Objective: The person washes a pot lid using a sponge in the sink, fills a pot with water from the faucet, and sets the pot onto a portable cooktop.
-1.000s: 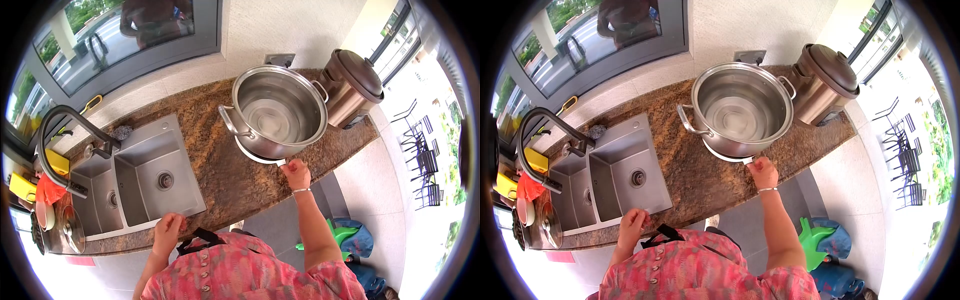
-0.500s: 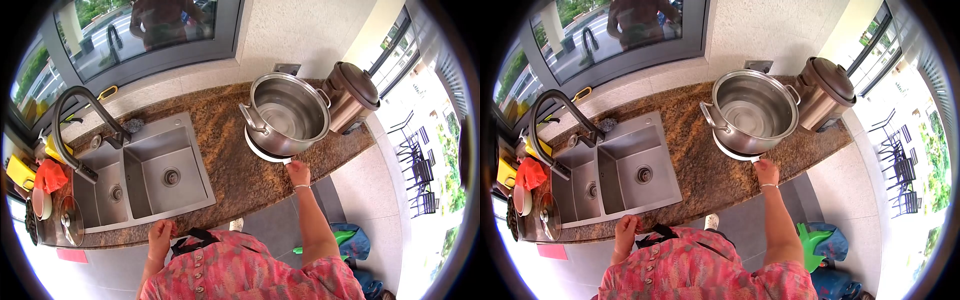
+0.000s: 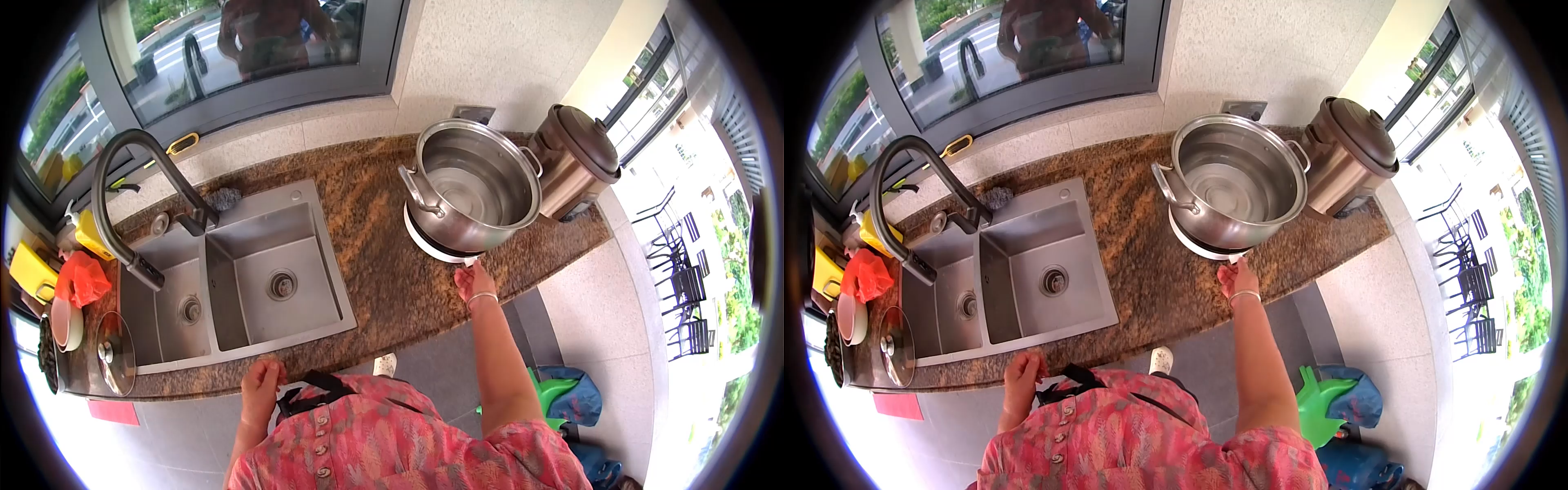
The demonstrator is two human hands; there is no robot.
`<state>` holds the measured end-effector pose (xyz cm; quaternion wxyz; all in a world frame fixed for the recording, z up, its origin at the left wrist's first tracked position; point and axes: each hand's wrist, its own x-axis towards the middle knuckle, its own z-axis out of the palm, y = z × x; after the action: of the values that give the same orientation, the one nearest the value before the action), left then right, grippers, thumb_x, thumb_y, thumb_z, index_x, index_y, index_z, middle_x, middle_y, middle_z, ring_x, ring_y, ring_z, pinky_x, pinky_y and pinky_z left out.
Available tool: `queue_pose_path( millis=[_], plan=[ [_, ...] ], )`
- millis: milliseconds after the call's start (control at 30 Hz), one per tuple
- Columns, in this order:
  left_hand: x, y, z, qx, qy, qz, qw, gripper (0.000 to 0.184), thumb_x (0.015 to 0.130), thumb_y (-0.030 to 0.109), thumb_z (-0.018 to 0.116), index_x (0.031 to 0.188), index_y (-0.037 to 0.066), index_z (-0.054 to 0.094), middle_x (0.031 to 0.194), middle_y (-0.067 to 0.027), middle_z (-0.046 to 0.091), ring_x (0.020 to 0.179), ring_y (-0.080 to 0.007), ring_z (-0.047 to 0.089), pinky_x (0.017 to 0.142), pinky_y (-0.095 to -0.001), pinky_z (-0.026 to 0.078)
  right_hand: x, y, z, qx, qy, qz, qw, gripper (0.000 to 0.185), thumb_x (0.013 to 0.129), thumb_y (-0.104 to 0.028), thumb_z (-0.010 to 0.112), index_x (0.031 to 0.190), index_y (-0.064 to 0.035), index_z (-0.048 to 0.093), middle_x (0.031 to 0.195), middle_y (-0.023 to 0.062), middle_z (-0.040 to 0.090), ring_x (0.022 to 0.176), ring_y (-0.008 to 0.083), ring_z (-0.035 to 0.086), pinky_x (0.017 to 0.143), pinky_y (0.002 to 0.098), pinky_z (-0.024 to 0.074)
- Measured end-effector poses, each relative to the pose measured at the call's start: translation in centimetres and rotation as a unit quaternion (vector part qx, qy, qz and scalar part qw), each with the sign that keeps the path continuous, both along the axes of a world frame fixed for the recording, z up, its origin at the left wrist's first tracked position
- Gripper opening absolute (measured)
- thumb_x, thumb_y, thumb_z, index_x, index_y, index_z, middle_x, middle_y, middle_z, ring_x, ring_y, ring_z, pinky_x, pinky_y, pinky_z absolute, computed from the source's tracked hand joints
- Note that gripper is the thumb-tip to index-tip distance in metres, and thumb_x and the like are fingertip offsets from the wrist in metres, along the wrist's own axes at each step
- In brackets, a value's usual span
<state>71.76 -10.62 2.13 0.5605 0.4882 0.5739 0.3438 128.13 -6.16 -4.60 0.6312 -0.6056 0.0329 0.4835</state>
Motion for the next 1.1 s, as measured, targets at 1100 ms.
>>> queue_pose_path(
  millis=[1100],
  plan=[
    [-17.0, 1.9, 1.9, 0.132, 0.273, 0.336, 0.892, 0.022, 0.101, 0.022, 0.068, 0.106, 0.001, 0.075, 0.087, -0.0141, 0.074, 0.079, -0.019, 0.071, 0.073, -0.0369, 0.057, -9.5, -1.0, 1.0, -0.036, -0.539, 0.225, 0.811, 0.037, 0.105, -0.033, 0.063, 0.095, 0.0009, 0.076, 0.103, 0.0226, 0.074, 0.093, 0.0405, 0.066, 0.084, 0.0503, 0.0546]
  ],
)
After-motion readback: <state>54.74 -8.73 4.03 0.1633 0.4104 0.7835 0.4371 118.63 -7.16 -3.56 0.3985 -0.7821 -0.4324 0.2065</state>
